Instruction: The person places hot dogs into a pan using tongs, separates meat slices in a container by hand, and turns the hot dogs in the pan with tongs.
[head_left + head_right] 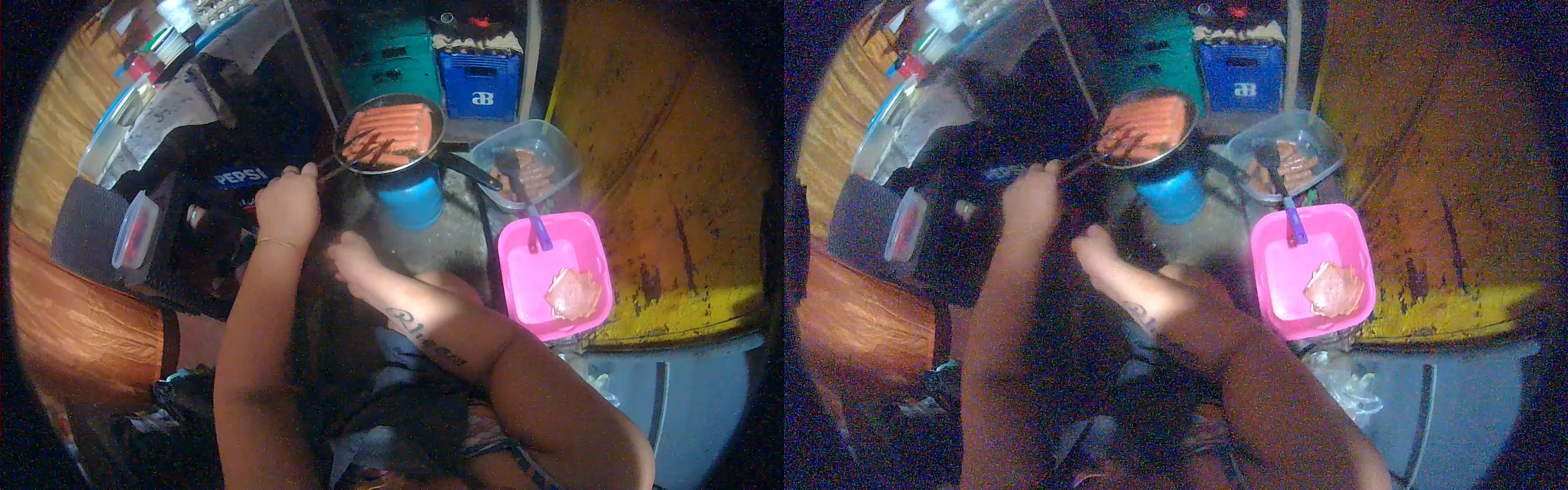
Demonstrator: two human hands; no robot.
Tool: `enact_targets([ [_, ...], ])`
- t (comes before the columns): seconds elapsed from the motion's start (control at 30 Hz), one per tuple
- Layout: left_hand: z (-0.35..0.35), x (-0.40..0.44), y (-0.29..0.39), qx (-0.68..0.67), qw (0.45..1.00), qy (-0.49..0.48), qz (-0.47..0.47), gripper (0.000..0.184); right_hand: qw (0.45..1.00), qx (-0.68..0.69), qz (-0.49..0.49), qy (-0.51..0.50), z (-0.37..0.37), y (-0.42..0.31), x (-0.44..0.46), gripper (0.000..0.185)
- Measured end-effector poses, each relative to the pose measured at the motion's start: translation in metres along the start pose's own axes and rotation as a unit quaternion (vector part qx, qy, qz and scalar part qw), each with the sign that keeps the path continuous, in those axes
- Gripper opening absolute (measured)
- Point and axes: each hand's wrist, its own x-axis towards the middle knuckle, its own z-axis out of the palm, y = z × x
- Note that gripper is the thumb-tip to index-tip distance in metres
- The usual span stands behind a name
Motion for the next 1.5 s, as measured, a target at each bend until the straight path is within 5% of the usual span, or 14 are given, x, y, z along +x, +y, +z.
enact_targets([
  [0.37, -0.012, -0.015, -0.001, -0.020, 0.999, -0.036, 0.001, 0.019, 1.000, -0.008, 0.005, 0.024, 0.006, 0.006, 0.005, 0.009],
  [0.57, -0.020, -0.024, -0.011, -0.090, 0.993, 0.036, -0.065, 0.032, 0.999, -0.024, 0.012, -0.021, -0.002, -0.004, -0.002, 0.008],
  [0.77, 0.004, -0.014, -0.024, -0.101, 0.987, -0.074, -0.103, 0.023, 0.998, -0.023, 0.021, -0.047, 0.003, -0.003, -0.008, 0.011],
  [1.1, 0.034, 0.011, -0.011, -0.089, 0.983, -0.101, -0.127, 0.024, 0.998, -0.041, 0.013, -0.039, 0.003, -0.007, -0.009, 0.013],
  [1.3, 0.037, 0.030, 0.012, -0.074, 0.982, -0.132, -0.114, 0.027, 0.999, -0.009, 0.011, 0.043, 0.007, 0.006, 0.002, 0.041],
  [1.4, 0.037, 0.037, 0.025, -0.082, 0.981, -0.138, -0.108, 0.027, 0.994, 0.066, -0.005, 0.088, 0.002, 0.048, 0.042, 0.034],
  [1.5, 0.040, 0.041, 0.031, -0.088, 0.982, -0.130, -0.105, 0.025, 0.999, -0.014, 0.038, -0.011, -0.005, 0.024, 0.028, 0.035],
])
